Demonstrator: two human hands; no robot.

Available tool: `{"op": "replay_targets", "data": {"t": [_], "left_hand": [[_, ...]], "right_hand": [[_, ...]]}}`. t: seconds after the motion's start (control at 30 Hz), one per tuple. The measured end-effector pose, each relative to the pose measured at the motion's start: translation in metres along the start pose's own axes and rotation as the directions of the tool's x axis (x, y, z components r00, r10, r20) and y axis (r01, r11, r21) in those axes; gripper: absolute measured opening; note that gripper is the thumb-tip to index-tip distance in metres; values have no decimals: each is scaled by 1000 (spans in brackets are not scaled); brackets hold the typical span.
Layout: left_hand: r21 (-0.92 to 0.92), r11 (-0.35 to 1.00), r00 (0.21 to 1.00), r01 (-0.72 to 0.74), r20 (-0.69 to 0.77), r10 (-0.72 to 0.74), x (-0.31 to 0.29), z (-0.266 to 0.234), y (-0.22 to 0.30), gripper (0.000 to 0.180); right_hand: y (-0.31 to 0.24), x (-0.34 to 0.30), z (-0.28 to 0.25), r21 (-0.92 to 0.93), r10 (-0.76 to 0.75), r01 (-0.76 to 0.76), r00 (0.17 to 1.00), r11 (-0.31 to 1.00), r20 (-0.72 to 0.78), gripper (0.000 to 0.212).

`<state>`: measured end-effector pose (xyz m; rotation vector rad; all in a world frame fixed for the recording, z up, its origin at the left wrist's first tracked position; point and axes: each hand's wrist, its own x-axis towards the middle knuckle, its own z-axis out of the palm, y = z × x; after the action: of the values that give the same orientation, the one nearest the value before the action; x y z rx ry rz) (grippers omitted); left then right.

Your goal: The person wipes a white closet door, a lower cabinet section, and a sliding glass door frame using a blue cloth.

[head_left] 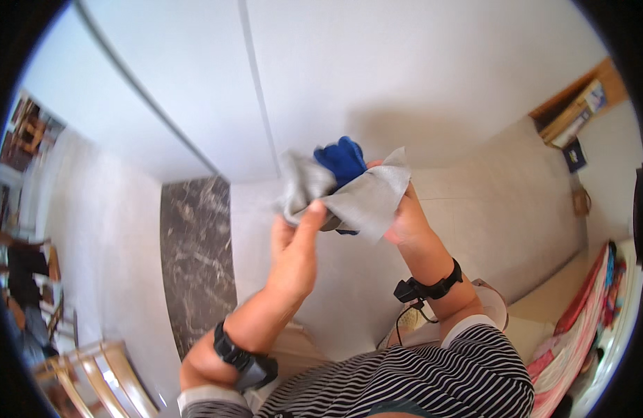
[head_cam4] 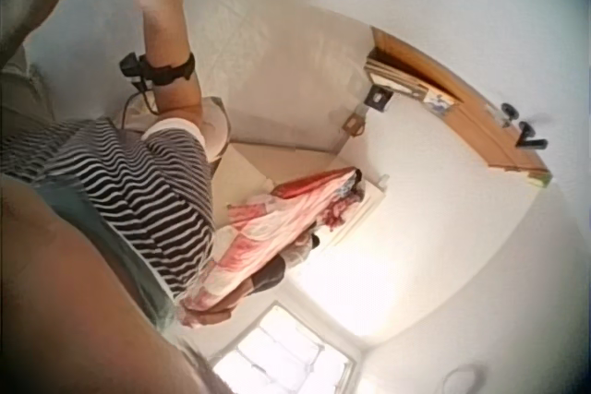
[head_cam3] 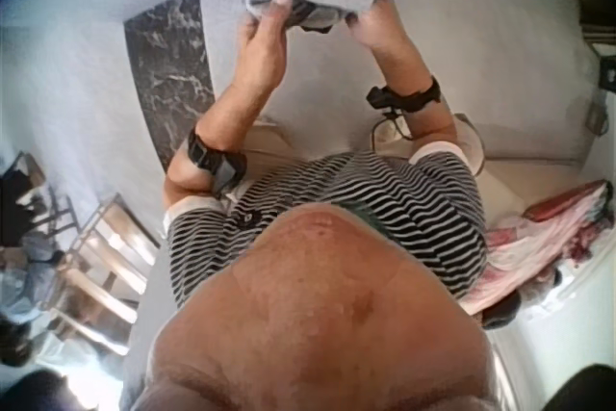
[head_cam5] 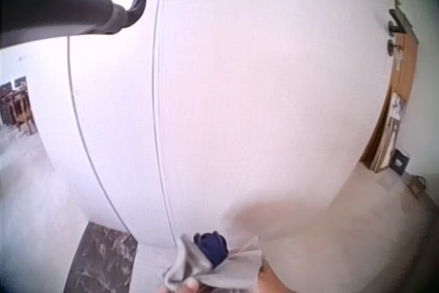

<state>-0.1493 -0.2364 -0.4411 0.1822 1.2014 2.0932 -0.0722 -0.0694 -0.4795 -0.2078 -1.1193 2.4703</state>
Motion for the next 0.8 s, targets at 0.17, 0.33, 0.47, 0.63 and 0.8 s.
{"op": "replay_targets", "data": {"t": [0.17, 0.33, 0.47, 0.63, 0.8], "left_hand": [[-67, 986, 988, 150, -23, -152, 7, -14, -6, 43], [-431, 777, 887, 460, 255, -384, 7, -15, 1, 50], [-393, 882, 960, 260, 202, -193, 10, -25, -10, 51], [-106, 987, 978, 125, 178, -105, 2, -8, -1, 47], [231, 973, 997, 2, 78, -21, 0, -11, -15, 48]], "right_hand": [[-34, -5, 32, -272, 21, 2, 996, 962, 84, 19], [-42, -11, 39, -600, 89, 70, 969, 797, 231, 40], [-31, -2, 33, -811, -303, 358, 924, 463, 235, 50], [-9, 5, -9, -588, 147, -11, 972, 809, 185, 58], [-66, 19, 7, -399, -31, -40, 985, 916, -169, 39]]}}
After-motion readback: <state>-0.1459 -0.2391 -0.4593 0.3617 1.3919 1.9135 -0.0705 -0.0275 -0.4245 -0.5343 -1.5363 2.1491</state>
